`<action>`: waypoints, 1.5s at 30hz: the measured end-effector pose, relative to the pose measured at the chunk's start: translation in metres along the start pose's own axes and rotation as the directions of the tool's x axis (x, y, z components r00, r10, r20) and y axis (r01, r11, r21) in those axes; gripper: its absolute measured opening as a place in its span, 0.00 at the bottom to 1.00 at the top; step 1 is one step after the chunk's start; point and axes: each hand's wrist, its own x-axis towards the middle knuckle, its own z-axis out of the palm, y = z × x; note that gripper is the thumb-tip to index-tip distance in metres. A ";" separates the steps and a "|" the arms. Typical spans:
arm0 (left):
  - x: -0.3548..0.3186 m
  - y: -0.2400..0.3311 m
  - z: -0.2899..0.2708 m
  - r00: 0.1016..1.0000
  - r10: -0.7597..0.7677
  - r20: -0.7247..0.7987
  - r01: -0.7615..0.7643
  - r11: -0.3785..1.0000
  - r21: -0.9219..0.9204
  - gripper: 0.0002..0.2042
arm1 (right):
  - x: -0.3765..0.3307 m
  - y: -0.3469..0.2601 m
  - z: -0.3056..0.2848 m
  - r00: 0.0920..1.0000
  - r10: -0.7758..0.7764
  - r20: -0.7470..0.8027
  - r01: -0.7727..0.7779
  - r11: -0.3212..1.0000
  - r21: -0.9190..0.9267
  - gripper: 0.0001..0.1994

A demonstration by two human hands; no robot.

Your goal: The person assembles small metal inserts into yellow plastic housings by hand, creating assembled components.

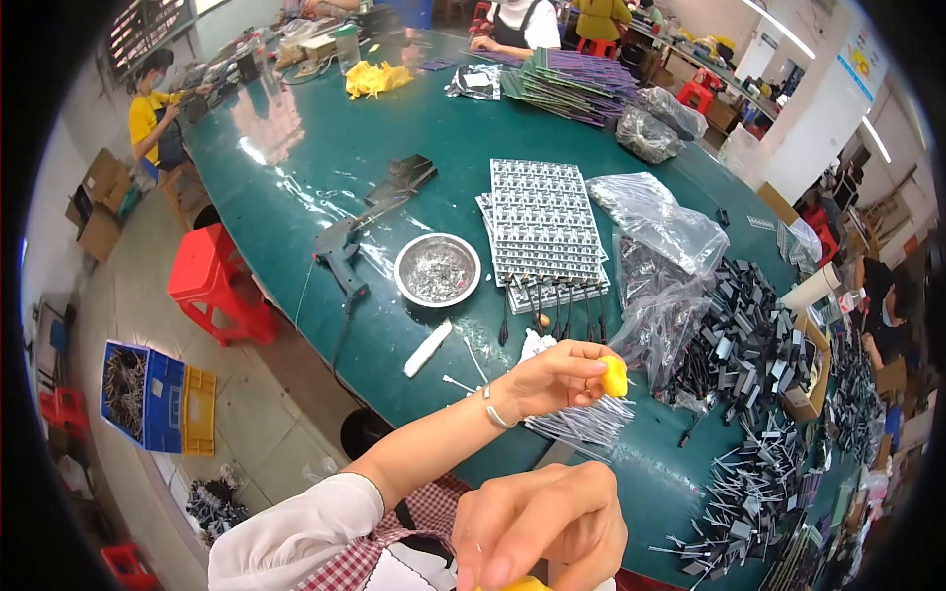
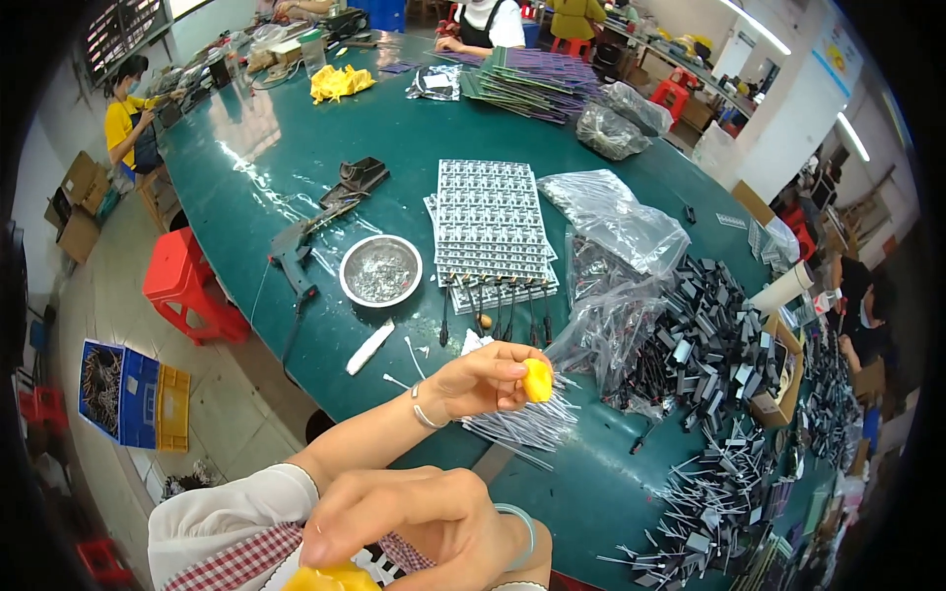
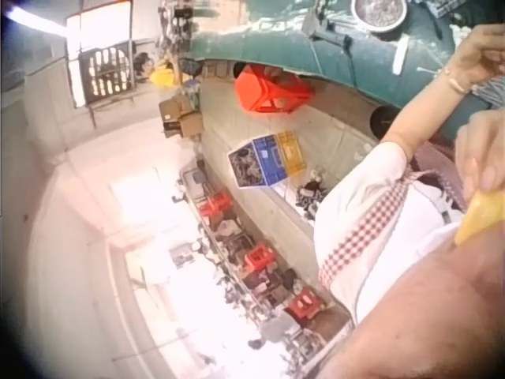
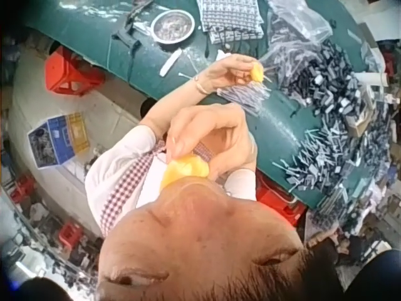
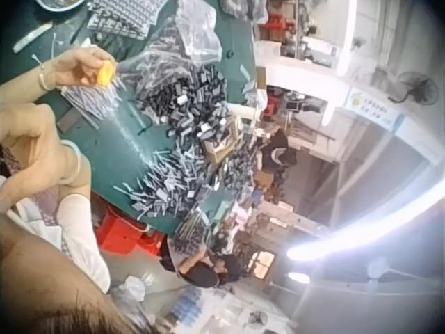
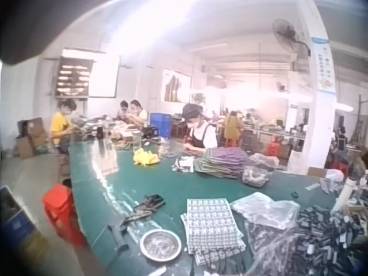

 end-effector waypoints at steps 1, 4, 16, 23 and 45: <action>-0.001 0.001 0.000 1.000 -0.006 -0.003 0.006 1.000 -0.006 0.19 | 0.003 -0.001 -0.003 1.000 -0.002 -0.008 0.002 1.000 0.004 0.21; -0.001 0.003 -0.002 0.999 0.026 0.037 -0.025 1.000 -0.017 0.19 | 0.009 -0.003 -0.010 0.988 -0.092 0.123 0.102 0.992 -0.080 0.21; -0.012 0.004 -0.011 0.996 0.084 0.000 -0.084 0.996 -0.021 0.19 | 0.009 0.004 -0.013 0.974 -0.167 0.155 0.177 0.983 -0.051 0.20; -0.011 0.005 -0.010 0.996 0.091 -0.011 -0.091 0.996 -0.014 0.18 | -0.002 0.011 -0.012 0.977 -0.200 0.072 0.201 0.979 -0.015 0.21; -0.009 0.001 -0.008 0.994 0.108 -0.030 -0.107 0.994 0.016 0.16 | -0.027 -0.032 -0.049 0.728 -0.560 -0.396 0.446 0.825 -0.346 0.23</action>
